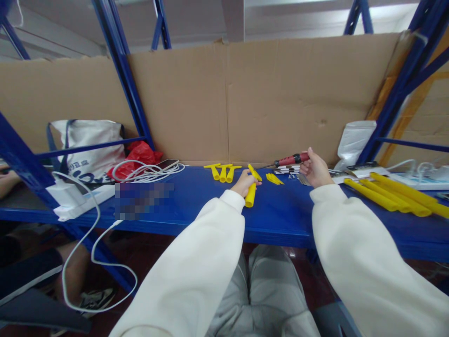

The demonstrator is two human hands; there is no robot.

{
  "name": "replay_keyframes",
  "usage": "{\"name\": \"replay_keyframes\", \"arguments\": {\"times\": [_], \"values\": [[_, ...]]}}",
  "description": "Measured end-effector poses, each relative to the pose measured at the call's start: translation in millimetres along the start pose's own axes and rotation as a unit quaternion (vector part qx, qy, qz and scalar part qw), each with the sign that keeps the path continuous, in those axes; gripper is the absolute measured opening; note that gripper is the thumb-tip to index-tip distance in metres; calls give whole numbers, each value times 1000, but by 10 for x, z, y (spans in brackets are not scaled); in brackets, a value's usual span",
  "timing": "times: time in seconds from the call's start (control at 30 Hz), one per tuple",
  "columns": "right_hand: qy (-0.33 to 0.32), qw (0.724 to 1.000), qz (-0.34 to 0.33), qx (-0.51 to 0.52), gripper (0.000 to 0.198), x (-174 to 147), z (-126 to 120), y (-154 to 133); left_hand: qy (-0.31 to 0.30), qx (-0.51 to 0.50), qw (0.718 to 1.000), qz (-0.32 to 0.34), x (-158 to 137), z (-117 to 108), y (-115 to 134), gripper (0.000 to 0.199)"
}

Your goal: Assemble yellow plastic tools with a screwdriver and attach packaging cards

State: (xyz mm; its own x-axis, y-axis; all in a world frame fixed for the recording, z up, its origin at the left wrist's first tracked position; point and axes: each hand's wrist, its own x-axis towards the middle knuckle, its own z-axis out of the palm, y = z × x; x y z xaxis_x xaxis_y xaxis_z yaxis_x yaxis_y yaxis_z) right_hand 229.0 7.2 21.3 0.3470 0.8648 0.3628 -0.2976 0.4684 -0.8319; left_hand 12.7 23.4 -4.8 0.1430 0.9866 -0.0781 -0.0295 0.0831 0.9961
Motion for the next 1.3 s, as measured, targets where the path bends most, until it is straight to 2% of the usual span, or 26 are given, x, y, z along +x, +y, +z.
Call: {"name": "replay_keyframes", "arguments": {"times": [0.27, 0.6, 1.03, 1.17, 1.3], "values": [[-13, 999, 25, 24, 34, -124, 117, -120, 4, -3, 1000, 4, -8, -3, 12, 67], [19, 998, 48, 20, 41, -13, 20, -47, 2, -6, 1000, 6, -20, 1, 19, 66], [-18, 1000, 12, 21, 36, -87, 73, -93, 9, -12, 1000, 0, -54, 11, 45, 67], [8, 1000, 10, 22, 41, -43, 47, -62, 5, -14, 1000, 0, -60, 14, 51, 66], [37, 998, 36, 21, 43, 0, 24, -26, 2, -15, 1000, 0, -58, 13, 50, 65]]}}
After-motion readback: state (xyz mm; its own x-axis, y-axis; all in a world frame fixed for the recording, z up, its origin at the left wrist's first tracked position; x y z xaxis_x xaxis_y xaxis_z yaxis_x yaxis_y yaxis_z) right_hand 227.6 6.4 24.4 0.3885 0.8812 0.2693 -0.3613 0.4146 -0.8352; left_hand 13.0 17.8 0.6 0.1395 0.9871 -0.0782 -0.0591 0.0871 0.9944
